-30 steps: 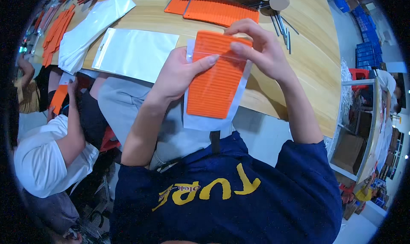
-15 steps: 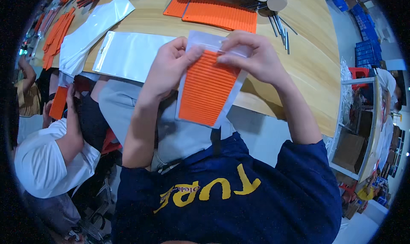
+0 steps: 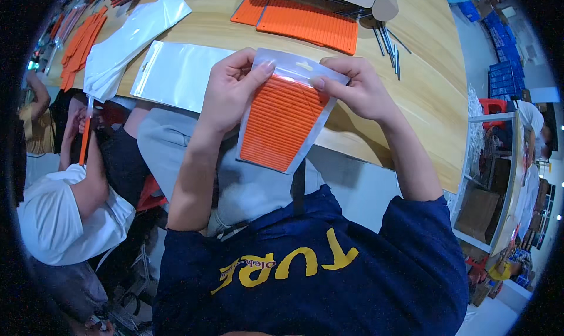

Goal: Placing orange corrugated components into clear plastic bags at a packaging station.

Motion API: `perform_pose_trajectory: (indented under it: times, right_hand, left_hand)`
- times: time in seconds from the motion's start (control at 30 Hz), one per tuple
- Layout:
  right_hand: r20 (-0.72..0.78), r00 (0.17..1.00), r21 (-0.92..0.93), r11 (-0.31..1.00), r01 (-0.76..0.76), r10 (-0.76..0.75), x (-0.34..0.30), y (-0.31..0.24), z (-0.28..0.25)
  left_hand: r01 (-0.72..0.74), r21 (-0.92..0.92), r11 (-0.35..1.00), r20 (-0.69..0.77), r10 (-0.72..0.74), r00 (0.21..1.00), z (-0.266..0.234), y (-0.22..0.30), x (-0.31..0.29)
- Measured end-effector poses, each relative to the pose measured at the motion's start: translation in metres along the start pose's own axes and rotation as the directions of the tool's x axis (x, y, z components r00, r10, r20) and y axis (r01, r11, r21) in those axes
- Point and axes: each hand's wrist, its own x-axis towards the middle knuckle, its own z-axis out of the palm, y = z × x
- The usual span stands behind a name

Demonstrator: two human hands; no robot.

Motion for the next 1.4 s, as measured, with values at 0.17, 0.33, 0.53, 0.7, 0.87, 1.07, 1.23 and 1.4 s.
perform_pose_trajectory:
  times: [0.17,0.33,0.53,0.7,0.87,1.07,1.23,1.4]
  right_hand:
    - [-0.070,0.998,-0.039,0.999,-0.003,0.000,-0.001,-0.008,0.010]
    - [-0.005,0.998,-0.078,0.995,-0.056,0.056,0.001,-0.014,0.015]
    - [-0.001,0.996,-0.122,0.989,0.084,-0.084,-0.001,-0.017,0.016]
    - [0.015,0.995,-0.151,0.984,0.097,-0.096,-0.001,-0.018,0.013]
    - [0.087,0.995,-0.153,0.986,0.065,-0.052,-0.002,-0.016,-0.001]
    - [0.027,0.994,-0.177,0.979,0.105,-0.102,-0.001,-0.009,-0.001]
    - [0.007,0.995,-0.152,0.984,0.096,-0.096,-0.001,-0.006,0.003]
    - [0.060,0.993,-0.187,0.976,0.116,-0.107,-0.001,-0.007,0.001]
  left_hand:
    - [0.093,0.069,0.993,0.005,-0.093,0.996,0.000,0.000,0.000]
    - [0.034,0.216,0.976,0.077,-0.052,0.996,0.014,0.011,-0.005]
    - [0.041,0.195,0.980,0.114,-0.065,0.991,0.015,0.010,-0.006]
    - [0.051,0.115,0.992,0.096,-0.062,0.993,0.016,0.011,-0.007]
    - [0.023,0.131,0.991,0.065,-0.032,0.997,0.005,0.008,-0.002]
    - [-0.062,0.269,0.961,0.065,0.046,0.997,-0.007,0.006,0.001]
    - [-0.122,0.367,0.922,0.027,0.121,0.992,-0.008,0.003,0.001]
    - [-0.036,0.236,0.971,0.055,0.024,0.998,-0.005,0.004,0.000]
